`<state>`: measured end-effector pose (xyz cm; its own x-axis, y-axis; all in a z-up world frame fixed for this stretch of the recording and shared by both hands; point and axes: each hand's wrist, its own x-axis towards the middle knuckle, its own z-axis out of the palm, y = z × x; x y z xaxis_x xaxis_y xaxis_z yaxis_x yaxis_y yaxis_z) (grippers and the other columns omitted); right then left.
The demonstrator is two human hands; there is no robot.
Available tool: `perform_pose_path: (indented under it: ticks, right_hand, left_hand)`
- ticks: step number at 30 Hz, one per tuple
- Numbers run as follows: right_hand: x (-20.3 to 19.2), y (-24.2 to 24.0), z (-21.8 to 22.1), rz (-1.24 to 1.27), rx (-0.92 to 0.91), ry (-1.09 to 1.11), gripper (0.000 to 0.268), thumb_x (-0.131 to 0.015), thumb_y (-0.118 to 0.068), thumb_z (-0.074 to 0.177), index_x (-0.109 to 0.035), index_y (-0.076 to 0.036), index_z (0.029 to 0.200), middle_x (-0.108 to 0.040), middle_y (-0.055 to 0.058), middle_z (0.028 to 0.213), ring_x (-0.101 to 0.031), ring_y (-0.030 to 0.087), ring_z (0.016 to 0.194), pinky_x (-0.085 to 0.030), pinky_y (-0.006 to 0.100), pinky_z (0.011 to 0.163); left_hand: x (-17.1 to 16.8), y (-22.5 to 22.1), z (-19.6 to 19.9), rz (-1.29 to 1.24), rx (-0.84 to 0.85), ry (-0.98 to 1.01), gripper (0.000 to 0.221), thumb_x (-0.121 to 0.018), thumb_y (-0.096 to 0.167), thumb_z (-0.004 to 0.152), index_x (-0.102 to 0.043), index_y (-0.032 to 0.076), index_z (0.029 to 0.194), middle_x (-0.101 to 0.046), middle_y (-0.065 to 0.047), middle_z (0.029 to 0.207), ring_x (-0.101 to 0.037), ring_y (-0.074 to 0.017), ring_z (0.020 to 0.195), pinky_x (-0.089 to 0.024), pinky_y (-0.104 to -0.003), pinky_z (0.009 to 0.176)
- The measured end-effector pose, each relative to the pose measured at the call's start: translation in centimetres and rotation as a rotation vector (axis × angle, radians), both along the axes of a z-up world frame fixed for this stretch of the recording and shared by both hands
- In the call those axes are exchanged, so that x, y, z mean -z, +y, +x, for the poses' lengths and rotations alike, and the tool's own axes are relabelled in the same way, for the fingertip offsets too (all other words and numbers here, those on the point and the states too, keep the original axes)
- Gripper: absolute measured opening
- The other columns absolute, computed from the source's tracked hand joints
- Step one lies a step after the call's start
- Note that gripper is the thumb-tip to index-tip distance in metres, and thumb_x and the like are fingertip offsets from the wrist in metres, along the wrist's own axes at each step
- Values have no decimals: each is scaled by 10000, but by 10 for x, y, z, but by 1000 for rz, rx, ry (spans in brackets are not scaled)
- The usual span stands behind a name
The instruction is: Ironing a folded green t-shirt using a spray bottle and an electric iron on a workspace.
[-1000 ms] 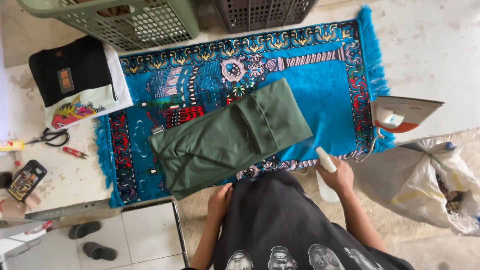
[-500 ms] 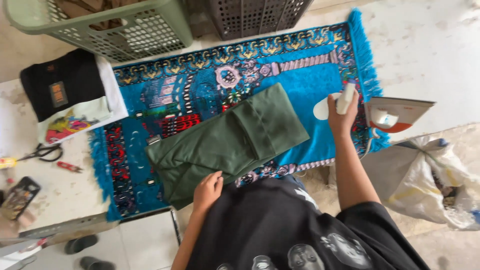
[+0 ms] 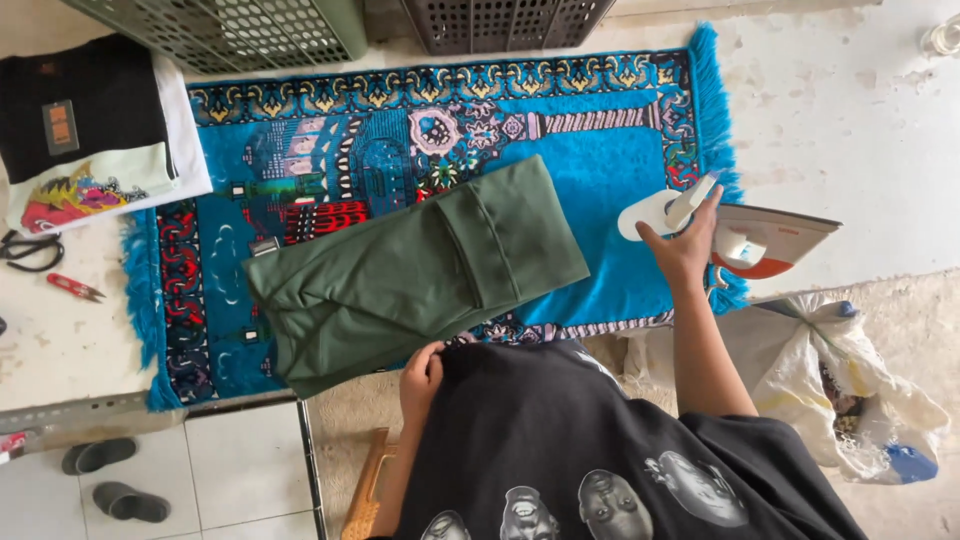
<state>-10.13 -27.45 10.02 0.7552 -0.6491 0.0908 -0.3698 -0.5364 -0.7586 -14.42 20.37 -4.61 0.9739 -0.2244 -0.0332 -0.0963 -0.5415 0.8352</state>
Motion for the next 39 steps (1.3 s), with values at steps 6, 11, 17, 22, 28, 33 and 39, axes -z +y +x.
perform_pose_path:
  ticks: [6, 11, 17, 22, 28, 33, 39]
  right_hand:
    - [34, 30, -80, -90, 347, -256, 401, -655, 81, 845, -723, -60, 1214, -720, 139, 1040, -714, 314, 986, -608, 386, 817]
    - [86, -58, -121, -106, 685, -344, 826, -918, -101, 849, -346, -25, 1440, -385, 210, 1341, -441, 344, 1252, -488, 408, 977]
    - [73, -102, -99, 74, 455, -166, 394, -744, -187, 938, -617, -88, 1297, -687, 90, 1198, -668, 222, 1104, -552, 365, 936]
    - [78, -89, -124, -26, 571, -184, 169, -761, -117, 931, -595, -151, 929, -667, 30, 928, -677, 189, 844, -584, 374, 782]
    - [102, -22, -258, -593, 273, -89, 180, -841, 4, 918, -674, -61, 937, -620, 153, 697, -680, 386, 648, -502, 372, 619]
    - [92, 20, -242, -252, -18, 241, 254, -812, -289, 756, -646, -121, 849, -570, 164, 622, -627, 458, 674, -449, 430, 597]
    - [-9, 97, -58, 132, -293, 310, 516, -748, -399, 860, -562, -155, 1274, -652, 265, 777, -656, 490, 745, -475, 549, 669]
  left_hand:
    - [-13, -29, 19, 106, -33, -139, 273, -595, 156, 937, -745, 219, 1155, -755, 3, 1011, -725, -216, 930, -582, -340, 861]
    - [-21, -44, 26, 69, 30, -91, 310, -553, 142, 932, -722, 147, 1191, -733, -35, 1122, -695, -227, 1034, -545, -349, 913]
    - [-23, -58, 32, 136, 228, -173, 405, -524, 195, 952, -642, 40, 1306, -599, -160, 1392, -636, -311, 1184, -508, -430, 980]
    - [-37, -69, 37, 208, 325, -277, 444, -492, 218, 958, -622, 7, 1327, -524, -238, 1472, -622, -394, 1179, -542, -484, 903]
    - [-37, -84, 44, 331, 394, -404, 657, -638, 235, 851, -510, 106, 1482, -341, -207, 1631, -512, -356, 1373, -457, -486, 1086]
    - [-43, -95, 56, 429, 574, -300, 777, -622, 338, 915, -324, 198, 1619, -215, -132, 1703, -279, -322, 1539, -250, -565, 1216]
    - [-25, -95, 53, 488, 589, -251, 726, -490, 482, 1012, -243, 240, 1650, -153, -57, 1726, -164, -254, 1577, -90, -513, 1261]
